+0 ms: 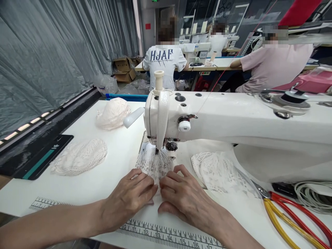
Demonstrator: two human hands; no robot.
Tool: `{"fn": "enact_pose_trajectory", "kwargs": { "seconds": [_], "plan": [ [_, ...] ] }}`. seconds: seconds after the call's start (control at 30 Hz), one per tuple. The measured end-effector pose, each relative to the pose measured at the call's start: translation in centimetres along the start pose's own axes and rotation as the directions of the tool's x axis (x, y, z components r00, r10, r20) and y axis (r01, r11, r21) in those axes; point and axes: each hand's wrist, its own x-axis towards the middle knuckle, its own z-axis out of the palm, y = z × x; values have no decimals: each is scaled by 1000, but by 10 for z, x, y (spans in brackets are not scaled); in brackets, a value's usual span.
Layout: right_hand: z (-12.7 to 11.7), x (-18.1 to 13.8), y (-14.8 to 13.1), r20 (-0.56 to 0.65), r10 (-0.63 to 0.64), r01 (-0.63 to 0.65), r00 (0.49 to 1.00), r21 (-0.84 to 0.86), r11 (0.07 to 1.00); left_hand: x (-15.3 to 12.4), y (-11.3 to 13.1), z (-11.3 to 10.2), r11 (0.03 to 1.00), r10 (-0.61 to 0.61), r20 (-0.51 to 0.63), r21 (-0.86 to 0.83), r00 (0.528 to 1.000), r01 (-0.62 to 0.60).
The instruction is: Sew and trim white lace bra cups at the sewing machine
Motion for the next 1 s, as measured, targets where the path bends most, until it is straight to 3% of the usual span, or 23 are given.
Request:
{"fn": "enact_pose_trajectory", "kwargs": {
  "seconds": [0.23, 0.57, 1.0],
  "plan": [
    [10, 8, 9, -213, 43, -72, 976, -127, 989, 0, -1, 4, 999, -42, 15, 4, 999, 42],
    [21, 17, 36, -165, 212, -257, 963, -343, 903, 18, -41, 20, 993, -70, 12, 93, 997, 68],
    [21, 17, 43, -168, 232, -281, 958, -394, 875, 28, -54, 25, 990, -71, 51, 128, 996, 64]
  ]
}}
